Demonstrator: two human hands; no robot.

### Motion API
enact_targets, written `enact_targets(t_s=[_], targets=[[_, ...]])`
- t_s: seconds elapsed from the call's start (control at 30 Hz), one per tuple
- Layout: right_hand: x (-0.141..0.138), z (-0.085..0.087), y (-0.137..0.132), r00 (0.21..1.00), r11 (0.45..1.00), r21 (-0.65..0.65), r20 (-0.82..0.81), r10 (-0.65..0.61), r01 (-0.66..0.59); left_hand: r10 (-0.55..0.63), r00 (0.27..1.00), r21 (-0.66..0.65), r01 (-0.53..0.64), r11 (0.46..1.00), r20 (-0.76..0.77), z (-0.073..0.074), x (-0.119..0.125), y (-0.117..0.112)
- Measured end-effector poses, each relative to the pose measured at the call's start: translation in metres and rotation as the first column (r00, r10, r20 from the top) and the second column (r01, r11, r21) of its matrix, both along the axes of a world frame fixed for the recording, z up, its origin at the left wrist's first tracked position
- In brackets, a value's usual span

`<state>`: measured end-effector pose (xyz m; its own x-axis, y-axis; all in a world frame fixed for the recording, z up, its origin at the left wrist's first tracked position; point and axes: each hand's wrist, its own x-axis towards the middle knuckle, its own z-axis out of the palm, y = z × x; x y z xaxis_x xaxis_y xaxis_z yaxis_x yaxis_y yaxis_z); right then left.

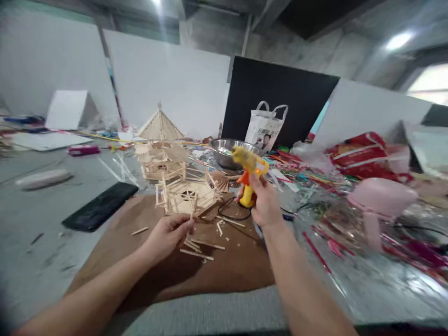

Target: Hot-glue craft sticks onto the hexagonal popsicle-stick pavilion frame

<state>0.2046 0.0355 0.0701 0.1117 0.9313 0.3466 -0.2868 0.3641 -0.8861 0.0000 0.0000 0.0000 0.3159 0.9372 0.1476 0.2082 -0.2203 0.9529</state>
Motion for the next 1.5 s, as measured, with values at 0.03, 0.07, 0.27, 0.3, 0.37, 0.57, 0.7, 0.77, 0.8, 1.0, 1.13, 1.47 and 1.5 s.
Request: enact_targets(t_s=[0.03,0.07,0.27,0.3,0.37,0.57,0.7,0.77,0.8,1.0,1.13,1.47,1.5], targets=[[0.000,-0.010,-0.003,0.999,0.998,-0.061,0.031,0.037,-0.035,-0.005,1.000,-0.012,0.005,1.000,0.004,0.001,-0.001,0.000],[0.000,-0.019,-0.006,0.996,0.992,-0.108,0.057,0.070,-0.064,-0.007,1.000,-0.025,0.007,1.000,0.010,0.002,-0.001,-0.001],[-0.011,-0.038,-0.015,0.943,0.949,-0.199,0.182,0.280,-0.243,0.033,0.995,-0.103,-0.024,0.994,0.090,0.003,-0.004,0.002],[-0.013,-0.037,-0.016,0.932,0.948,-0.184,0.209,0.295,-0.259,0.052,0.994,-0.104,-0.042,0.994,0.096,0.003,-0.005,0.003],[-0.013,-0.034,-0.017,0.911,0.942,-0.169,0.254,0.325,-0.290,0.098,0.991,-0.086,-0.090,0.992,0.092,0.002,-0.007,0.006],[-0.008,-0.040,-0.016,0.858,0.902,-0.254,0.300,0.417,-0.349,0.271,0.961,0.180,-0.258,0.949,-0.051,0.000,-0.014,0.013],[-0.008,-0.044,-0.016,0.847,0.905,-0.268,0.340,0.409,-0.330,0.342,0.931,0.359,-0.278,0.891,-0.126,-0.002,-0.017,0.016],[-0.009,-0.044,-0.015,0.850,0.912,-0.260,0.349,0.395,-0.317,0.370,0.917,0.402,-0.284,0.870,-0.152,-0.002,-0.018,0.017],[-0.009,-0.044,-0.015,0.851,0.915,-0.262,0.355,0.388,-0.307,0.383,0.910,0.415,-0.289,0.863,-0.161,-0.002,-0.019,0.018],[-0.010,-0.043,-0.016,0.828,0.904,-0.339,0.404,0.389,-0.259,0.424,0.885,0.453,-0.302,0.839,-0.195,-0.002,-0.019,0.019],[-0.012,-0.042,-0.017,0.831,0.909,-0.349,0.418,0.367,-0.225,0.429,0.881,0.458,-0.303,0.836,-0.200,-0.001,-0.019,0.018],[-0.012,-0.043,-0.018,0.828,0.911,-0.331,0.417,0.375,-0.246,0.446,0.863,0.472,-0.299,0.829,-0.238,-0.001,-0.021,0.020],[-0.012,-0.044,-0.018,0.825,0.911,-0.328,0.419,0.378,-0.250,0.445,0.862,0.474,-0.295,0.830,-0.243,0.000,-0.020,0.019]])
